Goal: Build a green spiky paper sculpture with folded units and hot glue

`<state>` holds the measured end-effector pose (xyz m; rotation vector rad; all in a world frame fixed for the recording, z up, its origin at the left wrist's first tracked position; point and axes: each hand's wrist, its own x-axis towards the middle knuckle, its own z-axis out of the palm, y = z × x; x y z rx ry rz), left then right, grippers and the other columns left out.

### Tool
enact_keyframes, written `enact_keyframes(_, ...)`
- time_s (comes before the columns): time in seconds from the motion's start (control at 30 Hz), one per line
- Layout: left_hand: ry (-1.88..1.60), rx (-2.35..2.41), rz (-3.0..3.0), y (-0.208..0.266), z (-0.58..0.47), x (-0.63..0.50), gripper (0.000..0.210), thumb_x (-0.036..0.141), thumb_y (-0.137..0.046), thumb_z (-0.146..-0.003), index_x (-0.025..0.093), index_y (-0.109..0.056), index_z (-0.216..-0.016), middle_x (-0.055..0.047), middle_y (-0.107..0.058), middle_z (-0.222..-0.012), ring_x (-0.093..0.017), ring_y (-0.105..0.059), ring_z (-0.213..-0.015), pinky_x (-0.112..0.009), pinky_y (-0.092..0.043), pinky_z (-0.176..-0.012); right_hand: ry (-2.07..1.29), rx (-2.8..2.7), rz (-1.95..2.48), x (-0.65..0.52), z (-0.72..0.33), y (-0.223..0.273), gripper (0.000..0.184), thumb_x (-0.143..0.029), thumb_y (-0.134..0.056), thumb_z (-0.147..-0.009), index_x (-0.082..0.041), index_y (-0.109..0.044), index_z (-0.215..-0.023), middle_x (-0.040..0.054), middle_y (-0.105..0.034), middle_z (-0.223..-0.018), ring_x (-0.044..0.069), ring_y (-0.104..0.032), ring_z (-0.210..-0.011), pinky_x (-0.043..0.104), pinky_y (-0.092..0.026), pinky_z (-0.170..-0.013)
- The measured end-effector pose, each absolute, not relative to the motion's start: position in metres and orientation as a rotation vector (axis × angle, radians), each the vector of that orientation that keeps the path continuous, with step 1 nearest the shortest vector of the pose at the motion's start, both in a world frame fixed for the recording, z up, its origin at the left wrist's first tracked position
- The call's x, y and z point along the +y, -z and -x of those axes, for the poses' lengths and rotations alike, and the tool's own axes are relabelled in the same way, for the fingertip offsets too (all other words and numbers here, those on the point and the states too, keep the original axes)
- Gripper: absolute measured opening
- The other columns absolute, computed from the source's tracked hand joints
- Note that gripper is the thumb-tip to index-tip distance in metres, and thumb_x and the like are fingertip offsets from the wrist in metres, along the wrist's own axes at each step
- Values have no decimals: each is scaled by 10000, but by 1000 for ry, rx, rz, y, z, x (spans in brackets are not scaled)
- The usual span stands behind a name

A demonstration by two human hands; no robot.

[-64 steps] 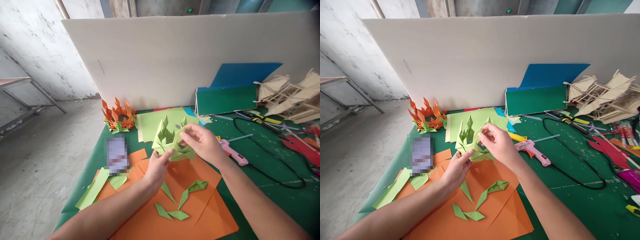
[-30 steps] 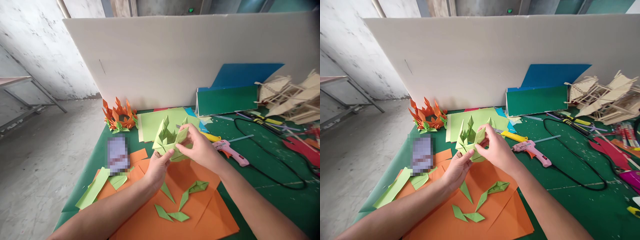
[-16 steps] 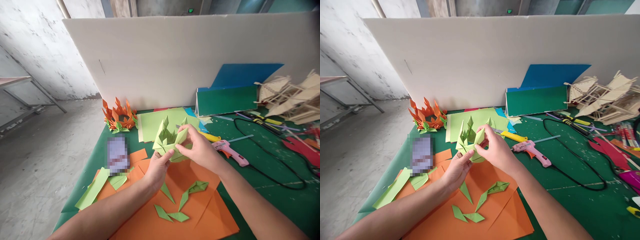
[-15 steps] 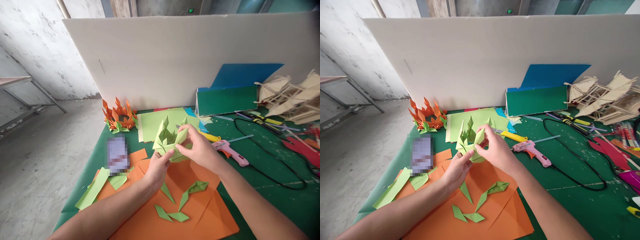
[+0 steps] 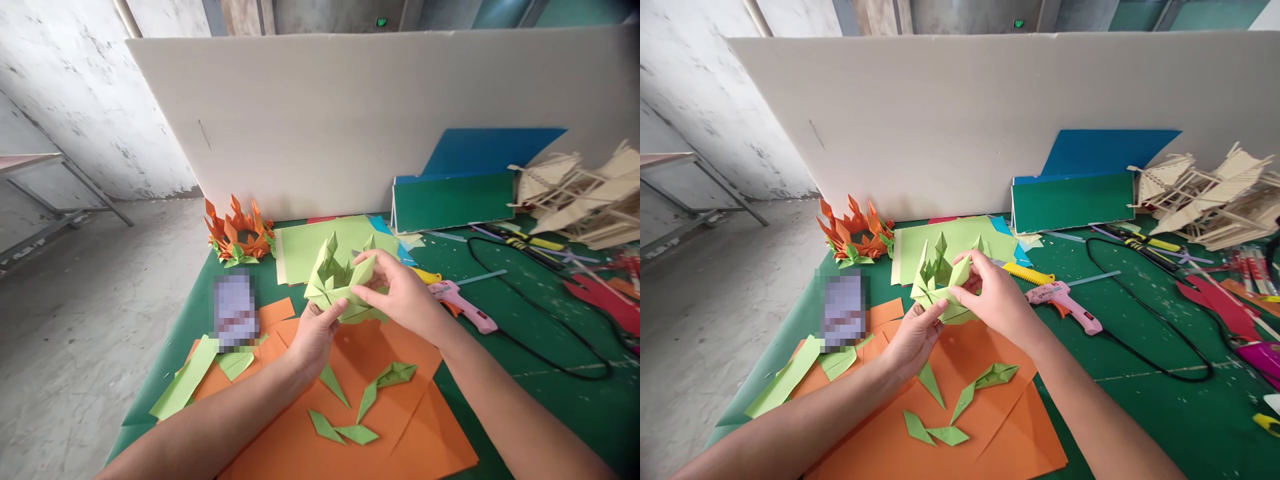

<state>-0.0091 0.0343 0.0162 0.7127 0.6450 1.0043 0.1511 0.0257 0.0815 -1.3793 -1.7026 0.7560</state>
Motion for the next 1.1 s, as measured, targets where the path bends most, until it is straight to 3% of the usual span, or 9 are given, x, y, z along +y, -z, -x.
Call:
enact_keyframes(0.33,-997,631,-733,-14,10,36,348,301,-745,-787,274,-670,-1126,-31,-683,-1216,-212,-603,-1163,-369,-420,-1042,-901,-1565,1266,30,-156,-78,220,-213,-584,-841,-249,-535,-1053,27,-652,-961,174,-662,-906,325,-562,-815)
enact_keyframes(0.57,-974,628,-748,-14,9,36,313,279,-731,-801,273,-676,-1109,-18,-690,-1197,-188,-625,-1118,-344,-434,-1027,-890,-1475,1225,29,-153,-81,387,-183,-606,-797,-281,-442,-1134,-7,-604,-895,159,-653,-775,319,-573,-707)
enact_keyframes(0.83,-985,625,-735,-15,9,36,338,281,-732,-800,271,-670,-1132,-25,-693,-1192,-188,-631,-1104,-348,-440,-1018,-973,-1552,1220,27,-156,-80,400,-217,-594,-834,-282,-447,-1201,37,-649,-1038,176,-657,-895,345,-565,-800)
enact_keyframes(1.1,-991,615,-739,-14,9,36,323,283,-730,-803,270,-677,-1121,-25,-680,-1216,-201,-607,-1152,-355,-429,-1030,-912,-1557,1296,27,-153,-78,451,-207,-596,-829,-309,-406,-1225,-1,-659,-895,184,-663,-798,376,-578,-764)
